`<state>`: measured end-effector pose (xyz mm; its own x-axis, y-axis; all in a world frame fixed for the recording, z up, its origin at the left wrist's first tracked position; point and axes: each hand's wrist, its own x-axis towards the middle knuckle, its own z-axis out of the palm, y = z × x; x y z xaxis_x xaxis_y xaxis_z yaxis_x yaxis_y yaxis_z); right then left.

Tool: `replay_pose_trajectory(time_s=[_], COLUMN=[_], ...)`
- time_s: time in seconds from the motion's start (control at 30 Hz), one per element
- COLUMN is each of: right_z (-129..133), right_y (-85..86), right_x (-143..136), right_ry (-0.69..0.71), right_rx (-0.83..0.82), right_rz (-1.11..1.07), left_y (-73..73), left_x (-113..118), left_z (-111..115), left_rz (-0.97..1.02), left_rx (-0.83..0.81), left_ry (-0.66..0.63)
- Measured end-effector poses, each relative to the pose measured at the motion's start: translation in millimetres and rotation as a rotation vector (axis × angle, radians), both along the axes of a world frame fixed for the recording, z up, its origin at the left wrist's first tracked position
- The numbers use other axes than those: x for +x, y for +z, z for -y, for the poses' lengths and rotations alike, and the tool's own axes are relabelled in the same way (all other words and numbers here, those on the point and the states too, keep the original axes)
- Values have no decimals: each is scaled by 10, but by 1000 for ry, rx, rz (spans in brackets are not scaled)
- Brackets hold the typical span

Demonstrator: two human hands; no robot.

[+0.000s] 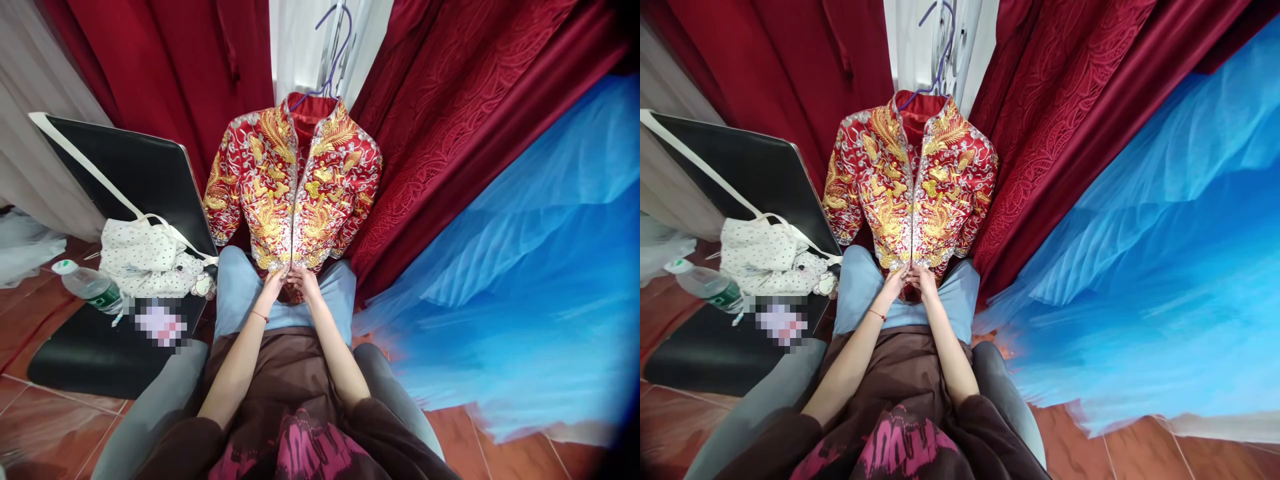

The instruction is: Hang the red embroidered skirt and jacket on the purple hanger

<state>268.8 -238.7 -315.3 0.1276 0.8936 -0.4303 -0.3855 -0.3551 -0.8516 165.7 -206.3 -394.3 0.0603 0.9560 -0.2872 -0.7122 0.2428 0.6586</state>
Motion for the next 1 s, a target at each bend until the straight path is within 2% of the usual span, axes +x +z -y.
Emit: replay_pose_trajectory(time_s=[0.37,0.57,0.77,0.9,1.0], right_z=[-243,-259,-336,-397,-461], right_y=[5,36,160,261,376], right_x=[-97,-128,-171,-224,-225], right_ry=[115,147,110,72,29], right_rx=[86,142,171,181,206], right_rz=[122,163,165,147,139], left_y=[-32,-83,-10,65,65], left_x=[-17,0,2,-42,-48], left_z=[-22,-34,-34,-26,-1], left_rz=[-46,-93,-128,-143,-153], left_rx=[28,31,45,90,100], left_ry=[55,152,194,179,156])
